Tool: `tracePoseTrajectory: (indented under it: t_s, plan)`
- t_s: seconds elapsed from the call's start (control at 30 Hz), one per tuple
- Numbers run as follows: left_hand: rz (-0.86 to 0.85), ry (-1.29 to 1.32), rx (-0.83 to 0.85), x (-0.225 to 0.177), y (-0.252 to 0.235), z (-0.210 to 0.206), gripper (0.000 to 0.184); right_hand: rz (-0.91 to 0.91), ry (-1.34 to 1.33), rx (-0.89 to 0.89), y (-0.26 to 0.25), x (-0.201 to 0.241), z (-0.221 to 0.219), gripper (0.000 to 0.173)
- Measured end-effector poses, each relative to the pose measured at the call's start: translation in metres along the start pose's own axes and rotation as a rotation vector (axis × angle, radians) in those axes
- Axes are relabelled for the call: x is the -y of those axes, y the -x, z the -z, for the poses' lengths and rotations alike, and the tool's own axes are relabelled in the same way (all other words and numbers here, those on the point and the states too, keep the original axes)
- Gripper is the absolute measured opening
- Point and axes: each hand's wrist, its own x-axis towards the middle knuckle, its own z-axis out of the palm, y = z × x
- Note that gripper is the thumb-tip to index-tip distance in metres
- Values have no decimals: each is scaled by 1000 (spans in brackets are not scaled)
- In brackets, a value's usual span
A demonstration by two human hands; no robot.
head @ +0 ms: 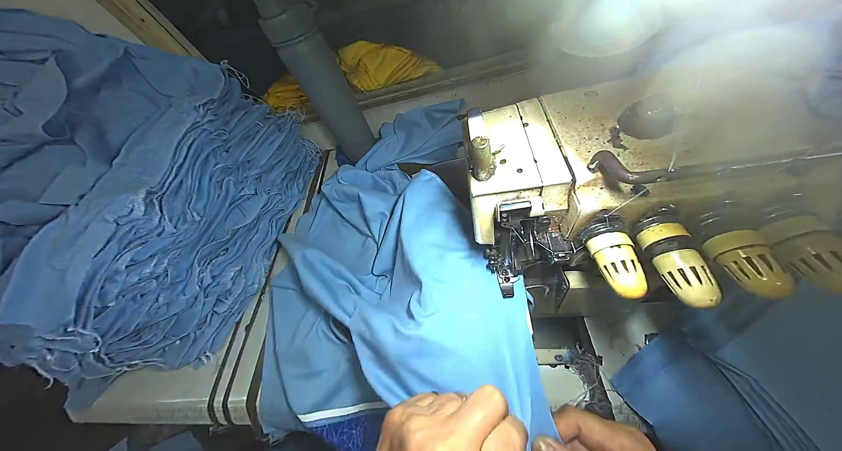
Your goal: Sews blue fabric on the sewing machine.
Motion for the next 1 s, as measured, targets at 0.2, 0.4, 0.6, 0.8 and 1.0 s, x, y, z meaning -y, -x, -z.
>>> tracePoseTrajectory:
  t_s: [0.2,0.4,0.6,0.8,1.0]
  plan:
    - [-58,-119,-244,31,-42,-26,21,124,70,-121,-49,2,-15,14]
    - [145,-15,-225,42,-30,-17,20,96,141,-64,-41,8,-11,10]
    - [119,-85,-81,14,-14,8,17,98,171,-2,-18,5,-5,6]
    - [-18,-279,-239,21,-41,-23,19,197,193,-125,-45,2,-18,7]
    - [99,-161,-232,26,-31,-20,20,139,151,-79,-48,9,-11,7]
